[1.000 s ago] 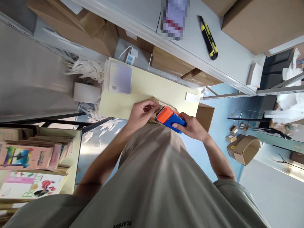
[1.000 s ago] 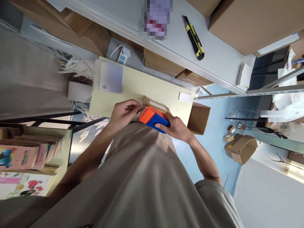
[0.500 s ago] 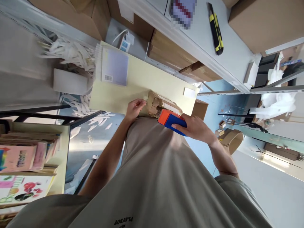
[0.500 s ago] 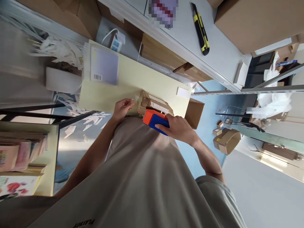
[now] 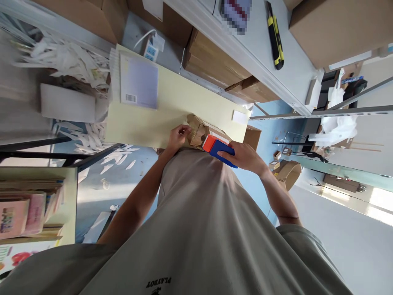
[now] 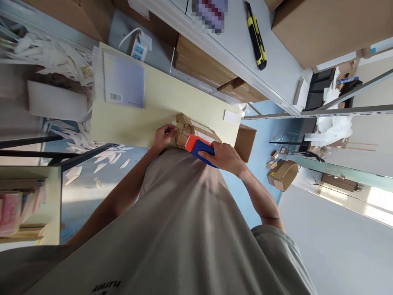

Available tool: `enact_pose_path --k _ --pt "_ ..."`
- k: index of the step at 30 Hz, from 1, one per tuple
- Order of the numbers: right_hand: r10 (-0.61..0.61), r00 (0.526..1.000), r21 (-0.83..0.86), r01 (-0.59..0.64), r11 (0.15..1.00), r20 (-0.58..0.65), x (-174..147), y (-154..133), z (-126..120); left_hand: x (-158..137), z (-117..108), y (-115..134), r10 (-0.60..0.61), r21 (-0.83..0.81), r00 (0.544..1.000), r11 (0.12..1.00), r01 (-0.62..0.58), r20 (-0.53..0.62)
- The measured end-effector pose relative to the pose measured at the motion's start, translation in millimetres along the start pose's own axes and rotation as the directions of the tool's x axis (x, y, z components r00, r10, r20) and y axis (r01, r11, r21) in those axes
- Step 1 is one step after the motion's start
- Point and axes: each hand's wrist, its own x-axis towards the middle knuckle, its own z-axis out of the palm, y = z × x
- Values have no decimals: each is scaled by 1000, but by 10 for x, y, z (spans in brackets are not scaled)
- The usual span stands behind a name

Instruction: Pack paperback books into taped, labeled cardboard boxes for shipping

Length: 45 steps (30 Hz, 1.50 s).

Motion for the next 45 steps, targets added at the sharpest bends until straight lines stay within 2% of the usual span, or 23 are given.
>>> enact_pose_path --k 3,8,11,13,16,18,22,24,26,30,33,35,42,45 --pt "18 1000 3 -18 1000 -12 22 5 -15 53 72 -47 67 73 998 995 -66 -21" --pt "3 1000 42 -2 999 -12 127 118 -96 139 199 -108 68 139 997 988 -72 36" --pt "-8 1000 66 7 998 10 202 241 -184 159 158 -99 125 242 982 958 -156 140" --pt "-15 1000 58 15 998 -1 243 345 -232 164 66 -51 173 311 954 918 -247 246" --pt "-27 1000 53 28 998 -12 273 490 -267 171 -80 94 240 377 880 834 -403 409" --pt "-42 999 65 42 997 -6 265 537 -274 176 -115 222 273 371 805 779 -506 526" --pt "-45 999 76 43 996 31 189 447 -295 221 22 455 299 276 637 714 -644 711" --pt "-43 997 69 38 997 65 138 355 -314 264 122 522 280 266 597 701 -662 752" --pt "-53 996 79 47 996 78 96 286 -334 301 181 556 242 300 600 689 -659 762" --pt "-77 997 81 74 994 30 112 310 -378 296 131 572 189 398 675 683 -612 714" --pt "-86 996 57 85 995 15 216 405 -444 237 30 580 228 413 739 708 -573 634" --pt "-105 994 54 104 993 23 290 436 -515 191 -14 591 254 410 765 722 -557 592" --pt "-228 972 28 227 974 63 353 208 -761 25 -64 651 186 521 795 666 -534 577" --pt "-235 970 3 236 972 68 352 63 -786 -45 -92 677 196 529 811 671 -520 551"
